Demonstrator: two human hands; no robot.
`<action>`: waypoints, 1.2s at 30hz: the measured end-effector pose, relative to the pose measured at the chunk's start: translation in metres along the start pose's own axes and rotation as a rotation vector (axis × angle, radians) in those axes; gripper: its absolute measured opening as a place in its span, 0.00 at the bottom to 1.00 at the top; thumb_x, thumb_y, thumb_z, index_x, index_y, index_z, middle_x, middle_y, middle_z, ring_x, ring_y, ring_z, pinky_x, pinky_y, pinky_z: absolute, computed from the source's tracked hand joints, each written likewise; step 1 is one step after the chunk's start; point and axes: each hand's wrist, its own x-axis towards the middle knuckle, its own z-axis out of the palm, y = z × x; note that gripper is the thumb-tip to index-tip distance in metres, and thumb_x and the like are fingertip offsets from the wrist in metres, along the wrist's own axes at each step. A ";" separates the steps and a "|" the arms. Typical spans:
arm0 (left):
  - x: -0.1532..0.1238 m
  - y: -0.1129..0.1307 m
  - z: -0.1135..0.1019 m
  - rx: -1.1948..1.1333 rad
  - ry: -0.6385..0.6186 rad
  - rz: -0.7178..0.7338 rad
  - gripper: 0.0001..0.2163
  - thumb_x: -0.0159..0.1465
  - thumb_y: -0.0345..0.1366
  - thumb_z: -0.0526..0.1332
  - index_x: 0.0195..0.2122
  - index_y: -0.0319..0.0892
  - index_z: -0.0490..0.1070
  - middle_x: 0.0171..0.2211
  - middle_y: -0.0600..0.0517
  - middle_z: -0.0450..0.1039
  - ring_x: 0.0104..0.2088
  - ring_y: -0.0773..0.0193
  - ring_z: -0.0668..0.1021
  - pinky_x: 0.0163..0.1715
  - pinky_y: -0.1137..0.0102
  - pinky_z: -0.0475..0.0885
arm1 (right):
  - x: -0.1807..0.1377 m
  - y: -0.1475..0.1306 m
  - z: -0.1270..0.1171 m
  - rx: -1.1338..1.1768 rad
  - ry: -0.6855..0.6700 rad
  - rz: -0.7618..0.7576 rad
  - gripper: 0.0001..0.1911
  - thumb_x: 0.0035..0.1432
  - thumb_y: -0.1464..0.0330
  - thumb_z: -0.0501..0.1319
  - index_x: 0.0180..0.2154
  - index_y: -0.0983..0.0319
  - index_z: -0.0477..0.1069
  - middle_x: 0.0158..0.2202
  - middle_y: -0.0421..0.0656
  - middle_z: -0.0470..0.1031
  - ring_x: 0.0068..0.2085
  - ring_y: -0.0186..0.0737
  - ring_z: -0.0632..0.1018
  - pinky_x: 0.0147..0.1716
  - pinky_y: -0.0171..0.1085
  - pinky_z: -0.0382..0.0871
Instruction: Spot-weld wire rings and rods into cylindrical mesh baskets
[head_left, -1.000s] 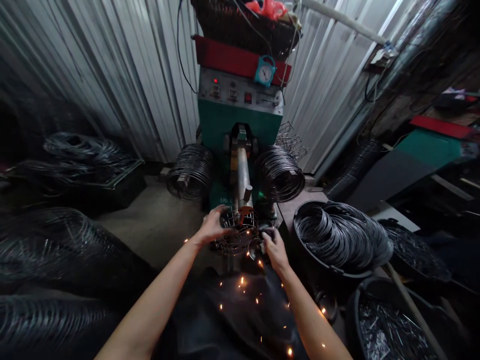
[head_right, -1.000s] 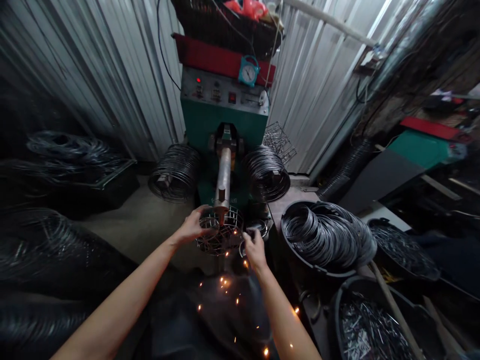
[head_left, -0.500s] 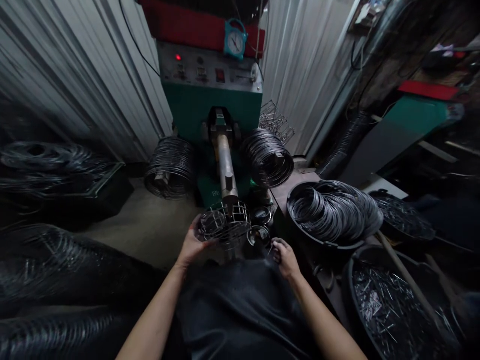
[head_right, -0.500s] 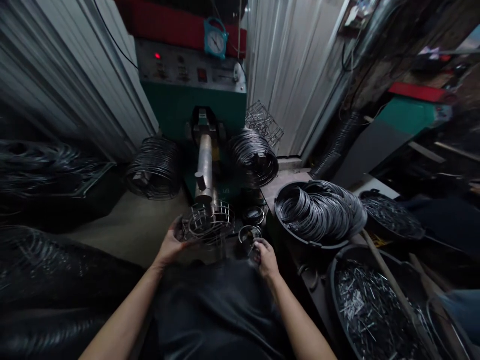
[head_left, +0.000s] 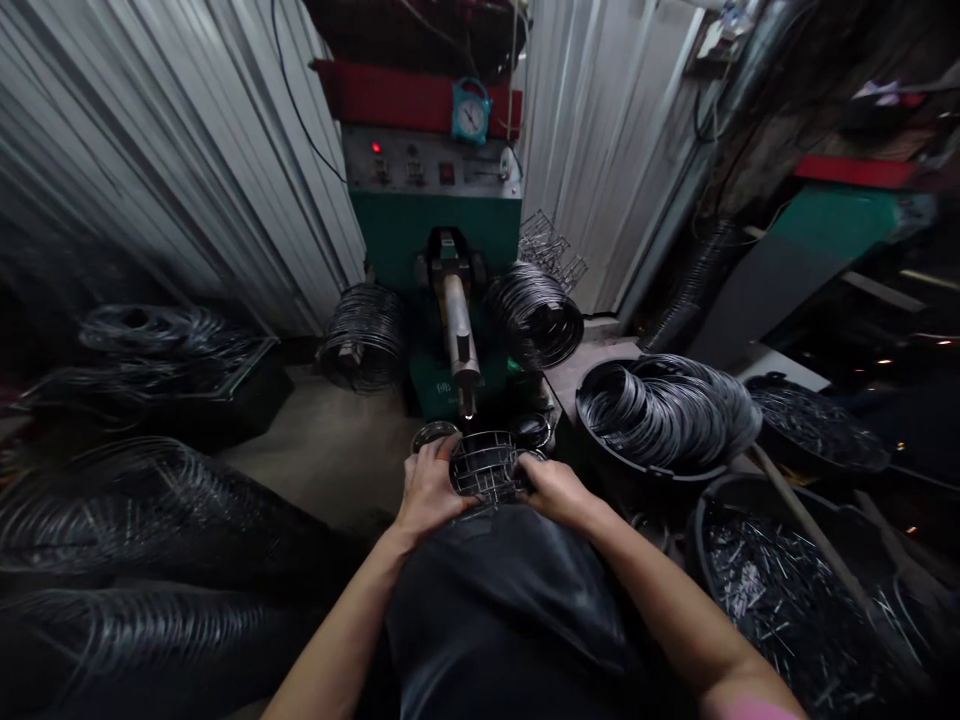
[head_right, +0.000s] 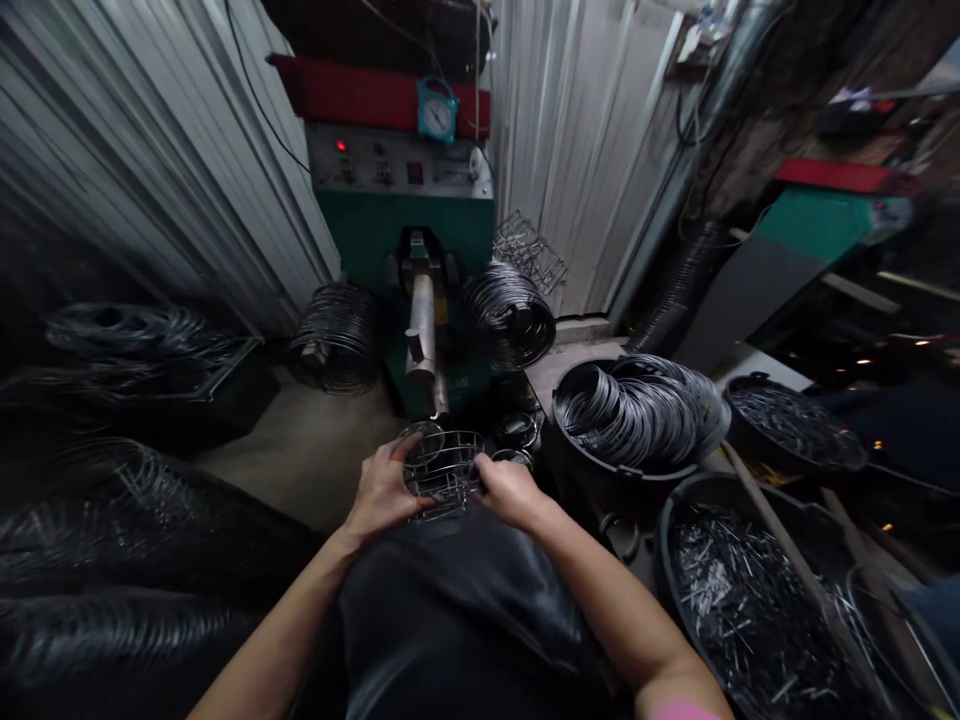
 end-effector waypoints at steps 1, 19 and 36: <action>0.000 0.005 0.000 0.013 -0.003 0.014 0.41 0.41 0.41 0.71 0.57 0.43 0.57 0.55 0.42 0.64 0.55 0.48 0.66 0.54 0.55 0.60 | 0.006 -0.006 -0.004 -0.044 -0.010 0.021 0.12 0.48 0.70 0.63 0.38 0.58 0.69 0.30 0.42 0.78 0.31 0.42 0.78 0.27 0.33 0.62; -0.003 -0.001 0.012 -0.157 0.040 0.053 0.34 0.40 0.36 0.70 0.50 0.43 0.62 0.50 0.45 0.68 0.51 0.50 0.70 0.51 0.57 0.64 | 0.009 -0.002 0.018 0.323 0.032 -0.242 0.12 0.54 0.75 0.57 0.40 0.62 0.74 0.37 0.44 0.77 0.38 0.38 0.77 0.39 0.35 0.69; 0.009 -0.026 0.008 -0.173 -0.027 0.123 0.30 0.42 0.38 0.71 0.48 0.44 0.67 0.54 0.42 0.65 0.56 0.48 0.67 0.55 0.54 0.62 | 0.032 0.002 0.024 0.226 -0.002 -0.312 0.10 0.53 0.74 0.62 0.39 0.60 0.75 0.36 0.43 0.78 0.38 0.38 0.78 0.38 0.33 0.70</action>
